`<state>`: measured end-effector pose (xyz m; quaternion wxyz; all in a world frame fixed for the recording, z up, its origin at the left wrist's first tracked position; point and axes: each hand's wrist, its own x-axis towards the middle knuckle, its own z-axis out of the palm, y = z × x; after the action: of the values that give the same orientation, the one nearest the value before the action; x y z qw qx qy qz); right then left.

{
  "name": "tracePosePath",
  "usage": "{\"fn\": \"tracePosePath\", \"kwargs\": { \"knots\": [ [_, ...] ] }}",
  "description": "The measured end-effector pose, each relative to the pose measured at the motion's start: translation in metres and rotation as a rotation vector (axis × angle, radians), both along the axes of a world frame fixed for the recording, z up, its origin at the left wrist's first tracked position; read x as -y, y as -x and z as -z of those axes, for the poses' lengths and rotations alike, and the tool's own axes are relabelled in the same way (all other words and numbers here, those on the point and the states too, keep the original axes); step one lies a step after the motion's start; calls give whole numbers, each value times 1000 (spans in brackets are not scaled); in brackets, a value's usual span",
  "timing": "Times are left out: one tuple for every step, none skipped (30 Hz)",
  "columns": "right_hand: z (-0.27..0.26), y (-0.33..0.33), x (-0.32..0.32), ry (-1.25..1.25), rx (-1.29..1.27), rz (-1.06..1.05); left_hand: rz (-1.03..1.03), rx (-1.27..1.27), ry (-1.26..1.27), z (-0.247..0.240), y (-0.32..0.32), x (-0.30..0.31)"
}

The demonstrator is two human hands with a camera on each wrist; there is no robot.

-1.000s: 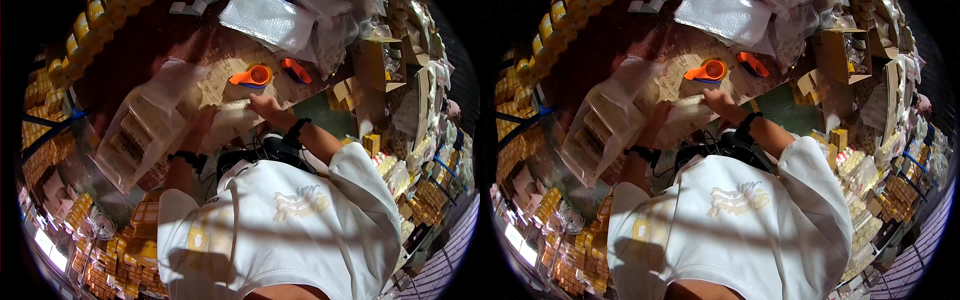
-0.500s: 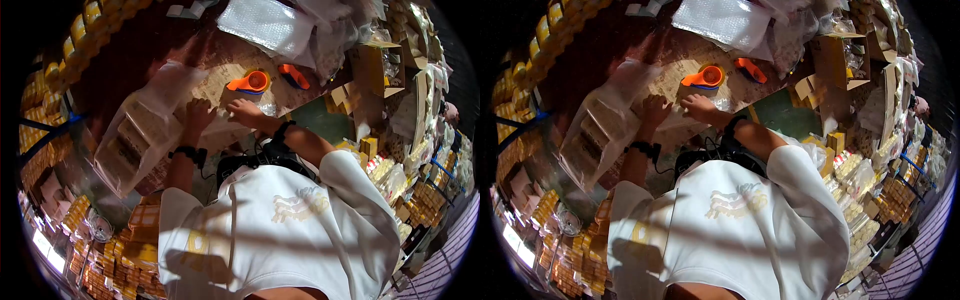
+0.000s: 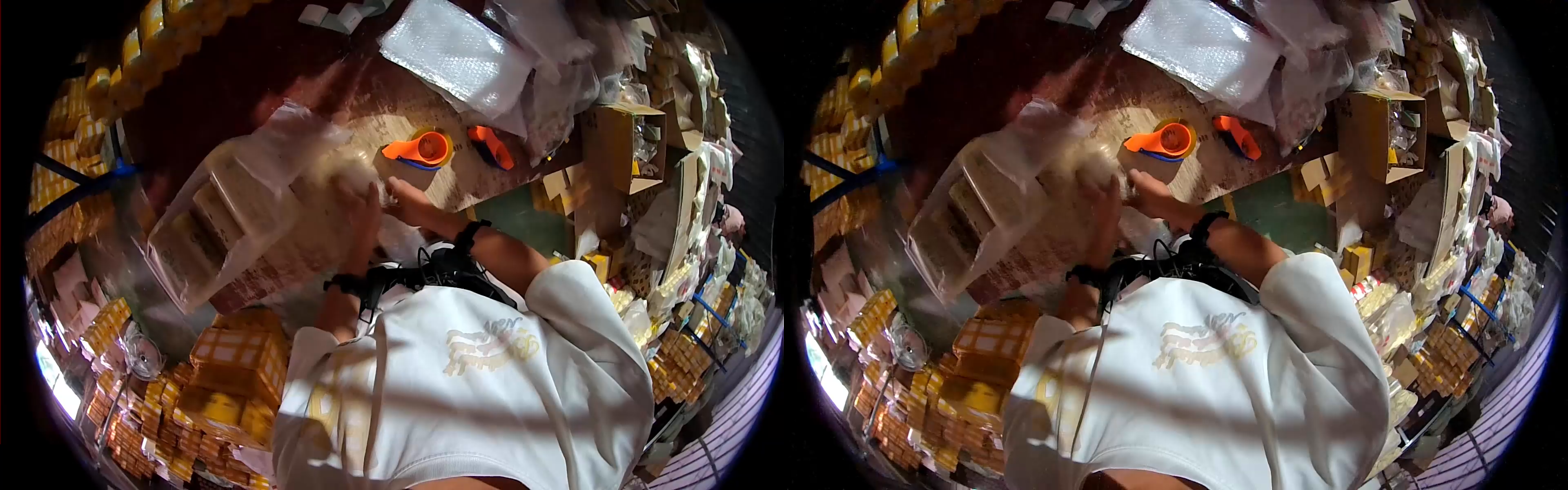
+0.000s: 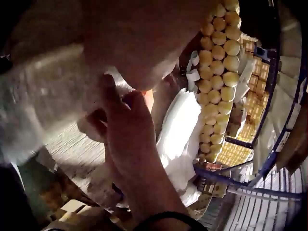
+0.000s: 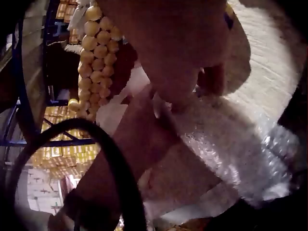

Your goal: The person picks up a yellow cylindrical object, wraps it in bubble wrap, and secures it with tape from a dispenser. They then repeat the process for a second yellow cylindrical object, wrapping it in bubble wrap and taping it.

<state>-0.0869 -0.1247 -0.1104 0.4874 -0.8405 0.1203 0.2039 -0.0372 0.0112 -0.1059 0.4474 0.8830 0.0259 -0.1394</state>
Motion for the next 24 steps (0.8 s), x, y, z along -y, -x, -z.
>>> {"fn": "tracePosePath", "kwargs": {
  "knots": [
    [-1, 5, -8, -19, 17, 20, 26, 162, -87, -5, -4, 7],
    [-5, 8, -11, -101, -50, -10, 102, 8, -224, -20, -9, 11],
    [-8, 7, -9, -176, -110, -44, 162, 46, -316, -20, -11, 11],
    [-13, 3, -4, -248, -168, -78, 220, 87, -406, -16, -15, 9],
    [-14, 1, 2, -320, -229, -112, 279, 126, -497, -13, -18, 7],
    [8, 15, 9, -139, 66, -158, 302, 159, -488, -9, -20, 5],
    [-4, 12, 16, 88, 135, -13, 326, 189, -481, -6, -22, 2],
    [-30, 3, 23, 314, 204, 135, 353, 220, -475, -3, -23, -2],
    [-44, -3, 27, 540, 275, 285, 379, 252, -469, -2, -23, -4],
    [-42, -8, 32, 597, 295, 254, 415, 275, -530, -5, -26, -4],
    [-35, -16, 40, 654, 317, 223, 450, 298, -589, -12, -29, -4],
    [-28, -23, 47, 711, 336, 192, 487, 318, -650, -19, -30, -5],
    [-18, -28, 53, 703, 249, 155, 505, 413, -684, -25, -29, -8],
    [-7, -33, 59, 695, 165, 116, 520, 509, -718, -28, -27, -11],
    [3, -35, 63, 685, 81, 74, 532, 602, -754, -30, -28, -13],
    [6, -35, 68, 760, 233, 45, 544, 623, -728, -23, -29, -17],
    [0, -38, 73, 694, 188, 36, 558, 641, -697, -11, -27, -21],
    [-6, -39, 79, 628, 136, 26, 573, 654, -665, 0, -22, -26],
    [-13, -35, 83, 562, 78, 16, 614, 629, -649, 2, -17, -31],
    [-22, -29, 89, 513, 116, 9, 647, 606, -636, 4, -15, -34],
    [-31, -25, 93, 504, -62, -5, 675, 589, -623, 5, -16, -37],
    [-41, -17, 95, 490, -50, -2, 709, 624, -590, 1, -19, -40],
    [-51, -8, 98, 476, -39, 2, 744, 658, -556, -7, -24, -43],
    [-53, 2, 103, 393, -113, 0, 781, 691, -520, -15, -26, -45]
  ]
}}
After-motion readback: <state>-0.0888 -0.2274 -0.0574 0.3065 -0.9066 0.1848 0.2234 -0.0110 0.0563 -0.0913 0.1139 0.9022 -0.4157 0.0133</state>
